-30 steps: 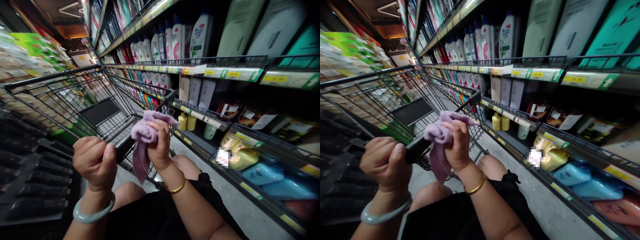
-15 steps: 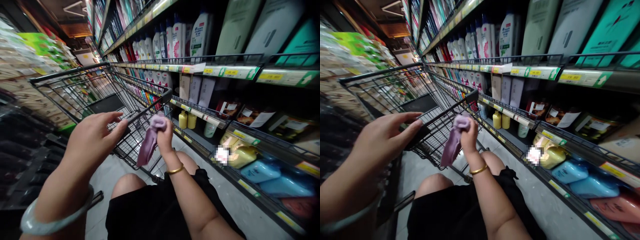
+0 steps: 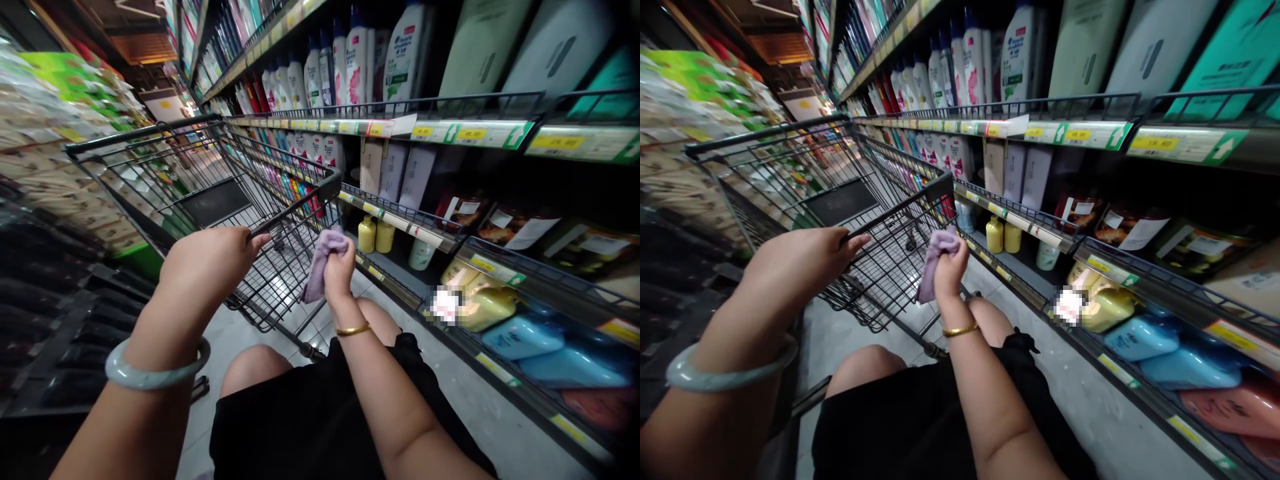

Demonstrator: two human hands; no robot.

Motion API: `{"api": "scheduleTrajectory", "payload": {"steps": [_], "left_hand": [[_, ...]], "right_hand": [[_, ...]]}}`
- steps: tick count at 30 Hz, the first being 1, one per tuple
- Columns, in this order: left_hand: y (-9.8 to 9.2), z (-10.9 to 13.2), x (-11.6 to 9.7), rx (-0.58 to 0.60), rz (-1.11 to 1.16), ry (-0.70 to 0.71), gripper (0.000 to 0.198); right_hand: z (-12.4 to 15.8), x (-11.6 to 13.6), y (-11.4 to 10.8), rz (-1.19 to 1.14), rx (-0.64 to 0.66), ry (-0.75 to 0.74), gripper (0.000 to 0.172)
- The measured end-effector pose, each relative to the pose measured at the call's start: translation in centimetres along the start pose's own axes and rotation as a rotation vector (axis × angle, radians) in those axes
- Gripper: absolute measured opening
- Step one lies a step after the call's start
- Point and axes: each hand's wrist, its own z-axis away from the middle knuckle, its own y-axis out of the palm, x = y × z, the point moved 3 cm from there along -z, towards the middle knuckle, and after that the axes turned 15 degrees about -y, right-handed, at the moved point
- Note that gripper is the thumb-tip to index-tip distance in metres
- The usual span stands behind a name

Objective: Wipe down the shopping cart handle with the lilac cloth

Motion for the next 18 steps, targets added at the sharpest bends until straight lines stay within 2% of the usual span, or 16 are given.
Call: {"api": "scheduleTrajectory", "payload": {"steps": [2,3,6,9,12,15,17,18], "left_hand": [[0.0,0.0,0.1,0.002,-0.008,-0.007,0.060],[0.1,-0.1,0.2,0.002,-0.011,-0.010,0.061],[0.4,-0.6,0.6,0.008,0.001,-0.024,0.064],[0.9,-1.3,1.2,0.033,0.015,-0.063,0.070],[1.2,-1.9,1.7,0.060,0.005,-0.097,0.077],[1.2,-2.2,1.9,0.070,0.016,-0.092,0.076],[1.2,-2.3,2.0,0.068,0.035,-0.088,0.072],[1.2,-2.4,2.0,0.069,0.037,-0.087,0.071]], "right_hand": [[0.5,-1.2,0.1,0.003,-0.098,0.126,0.041],[1.3,-1.0,0.4,0.003,-0.096,0.134,0.041],[5.1,1.6,2.3,-0.006,0.058,-0.034,0.039],[7.9,3.5,3.4,-0.011,0.186,-0.181,0.023],[6.6,2.2,2.9,-0.003,0.182,-0.134,0.023],[4.3,-0.1,2.0,0.008,0.018,0.060,0.038],[4.7,-0.2,2.1,0.005,-0.007,0.117,0.042],[5.7,0.3,2.5,0.007,0.035,0.086,0.040]]}}
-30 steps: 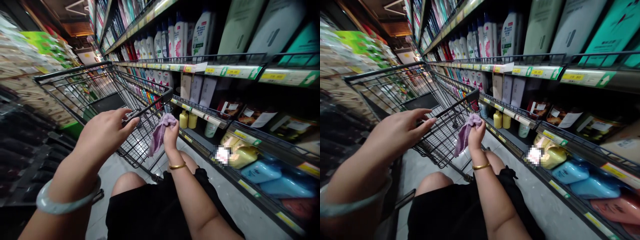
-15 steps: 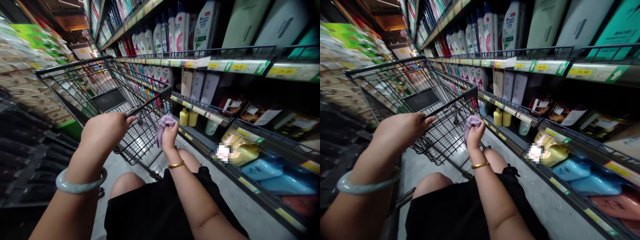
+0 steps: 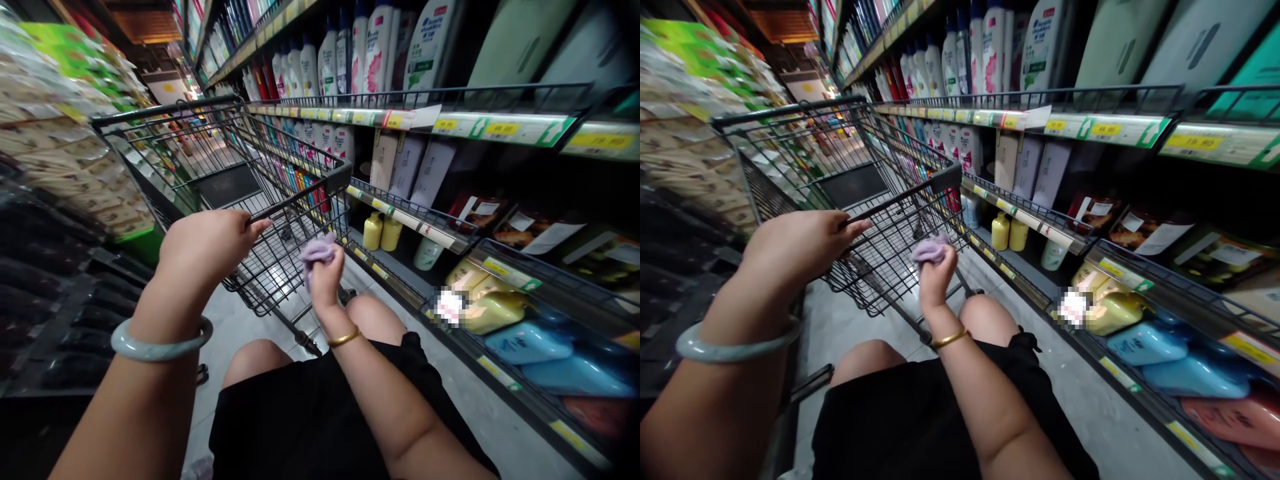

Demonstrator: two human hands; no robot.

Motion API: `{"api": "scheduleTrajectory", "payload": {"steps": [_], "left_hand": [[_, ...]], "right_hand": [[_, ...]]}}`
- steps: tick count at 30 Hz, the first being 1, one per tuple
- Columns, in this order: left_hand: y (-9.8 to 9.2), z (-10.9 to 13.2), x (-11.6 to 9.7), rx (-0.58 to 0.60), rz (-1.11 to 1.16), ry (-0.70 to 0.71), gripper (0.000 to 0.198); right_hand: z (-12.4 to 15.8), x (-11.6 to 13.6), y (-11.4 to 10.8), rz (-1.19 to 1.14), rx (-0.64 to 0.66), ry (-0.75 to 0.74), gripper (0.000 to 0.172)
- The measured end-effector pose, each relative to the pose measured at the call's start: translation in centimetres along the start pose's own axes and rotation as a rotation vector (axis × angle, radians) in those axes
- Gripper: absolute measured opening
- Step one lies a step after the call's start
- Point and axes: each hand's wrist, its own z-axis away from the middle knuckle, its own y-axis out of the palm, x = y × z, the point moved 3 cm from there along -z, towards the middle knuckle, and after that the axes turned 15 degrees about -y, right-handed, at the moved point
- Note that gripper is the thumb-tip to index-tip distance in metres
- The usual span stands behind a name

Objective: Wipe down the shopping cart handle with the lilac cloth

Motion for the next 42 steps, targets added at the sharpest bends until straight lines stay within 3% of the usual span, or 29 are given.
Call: {"api": "scheduleTrajectory", "payload": {"steps": [5,8,10,13,15,17,19,21,23,28,30,33,35,37,42], "left_hand": [[0.0,-0.3,0.4,0.005,-0.042,-0.010,0.071],[0.1,-0.5,0.8,0.012,-0.053,-0.017,0.069],[0.1,-0.6,1.0,0.006,-0.057,-0.014,0.070],[-0.1,-0.3,1.2,-0.005,-0.069,0.000,0.072],[-0.3,-0.1,1.1,-0.012,-0.086,0.041,0.076],[-0.5,0.0,1.1,-0.012,-0.097,0.070,0.080],[-0.5,-0.3,1.3,0.015,-0.106,0.045,0.078],[-0.3,-0.9,1.6,0.051,-0.110,0.013,0.073],[-0.1,-1.5,2.0,0.055,-0.115,0.005,0.071],[0.4,-2.0,2.8,0.054,-0.105,-0.010,0.071],[0.4,-1.9,3.0,0.048,-0.089,0.010,0.072],[0.4,-1.8,3.3,0.032,-0.079,0.032,0.075],[0.5,-2.0,3.6,0.025,-0.080,0.025,0.075],[0.6,-2.2,3.8,0.025,-0.081,0.021,0.076],[0.5,-2.4,4.1,0.039,-0.090,0.000,0.076]], "right_hand": [[8.8,4.2,2.5,0.049,0.417,-0.379,0.020],[9.6,4.4,2.7,0.045,0.591,-0.525,0.014],[7.1,3.1,2.0,0.082,0.544,-0.470,0.014],[3.0,1.0,0.6,0.144,0.294,-0.265,0.019],[2.9,0.7,0.3,0.167,0.227,-0.210,0.022],[5.2,1.4,0.9,0.182,0.352,-0.258,0.022],[8.5,2.2,2.0,0.173,0.625,-0.368,0.019],[10.3,2.4,2.4,0.185,0.778,-0.409,0.017],[9.1,1.6,2.0,0.240,0.731,-0.365,0.016],[2.6,-1.1,-0.4,0.302,0.260,-0.152,0.026],[3.1,-1.0,-0.2,0.292,0.266,-0.134,0.030],[6.9,-0.3,1.2,0.166,0.528,-0.126,0.033],[8.6,-0.4,1.6,0.089,0.617,-0.090,0.031],[7.6,-1.4,1.2,0.091,0.528,-0.031,0.028],[1.4,-4.0,-0.9,0.155,0.158,0.088,0.037]]}}
